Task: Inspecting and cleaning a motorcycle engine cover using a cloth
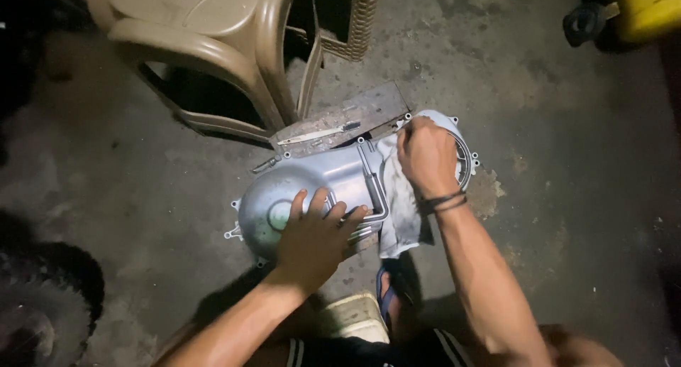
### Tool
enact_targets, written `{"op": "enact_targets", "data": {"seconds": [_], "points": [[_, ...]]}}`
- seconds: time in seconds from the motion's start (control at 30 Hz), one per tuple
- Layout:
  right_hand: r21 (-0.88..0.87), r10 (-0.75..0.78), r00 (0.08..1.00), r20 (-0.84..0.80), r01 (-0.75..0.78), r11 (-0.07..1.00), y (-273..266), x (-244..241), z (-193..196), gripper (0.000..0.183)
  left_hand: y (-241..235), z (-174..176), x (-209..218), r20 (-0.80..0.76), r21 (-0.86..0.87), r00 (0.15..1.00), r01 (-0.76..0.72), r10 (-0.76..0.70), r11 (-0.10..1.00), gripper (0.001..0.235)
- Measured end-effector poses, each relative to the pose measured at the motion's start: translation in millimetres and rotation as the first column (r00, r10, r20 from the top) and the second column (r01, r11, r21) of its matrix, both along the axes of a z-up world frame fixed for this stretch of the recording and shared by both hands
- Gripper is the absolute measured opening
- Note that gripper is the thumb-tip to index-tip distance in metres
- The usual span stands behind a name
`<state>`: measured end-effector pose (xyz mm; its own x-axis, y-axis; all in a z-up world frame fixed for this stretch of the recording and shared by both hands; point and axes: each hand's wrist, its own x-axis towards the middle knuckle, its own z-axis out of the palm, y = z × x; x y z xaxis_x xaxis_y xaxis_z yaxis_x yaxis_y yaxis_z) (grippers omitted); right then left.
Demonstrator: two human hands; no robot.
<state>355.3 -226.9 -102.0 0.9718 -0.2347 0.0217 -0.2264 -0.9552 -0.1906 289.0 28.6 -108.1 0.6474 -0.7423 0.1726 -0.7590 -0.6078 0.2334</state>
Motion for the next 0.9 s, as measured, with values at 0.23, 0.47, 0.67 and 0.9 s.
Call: {"op": "enact_targets", "data": {"seconds": [0.23, 0.47, 0.67, 0.9], "points": [[0.062, 0.005, 0.995, -0.098, 0.001, 0.998, 6.2, -10.1, 4.1, 0.027, 1.9, -12.6, -1.4, -0.028, 0.03, 1.0, 0.005, -0.004, 1.0, 0.066], [0.02, 0.031, 0.995, -0.1, -0.029, 0.999, 17.4, -23.3, 7.5, 0.024, 1.4, -5.2, -0.1, -0.021, 0.061, 1.0, 0.007, -0.006, 0.998, 0.074], [0.014, 0.025, 0.998, -0.054, -0.024, 1.0, -3.0, 1.7, -1.4, 0.024, 1.5, -11.1, -3.5, 0.003, 0.07, 1.0, 0.017, -0.017, 0.997, 0.074], [0.132, 0.013, 0.991, -0.132, 0.004, 0.991, 19.0, -37.5, 11.4, 0.025, 1.4, -3.4, -0.1, -0.131, 0.113, 0.991, 0.048, -0.033, 0.992, 0.072]]}}
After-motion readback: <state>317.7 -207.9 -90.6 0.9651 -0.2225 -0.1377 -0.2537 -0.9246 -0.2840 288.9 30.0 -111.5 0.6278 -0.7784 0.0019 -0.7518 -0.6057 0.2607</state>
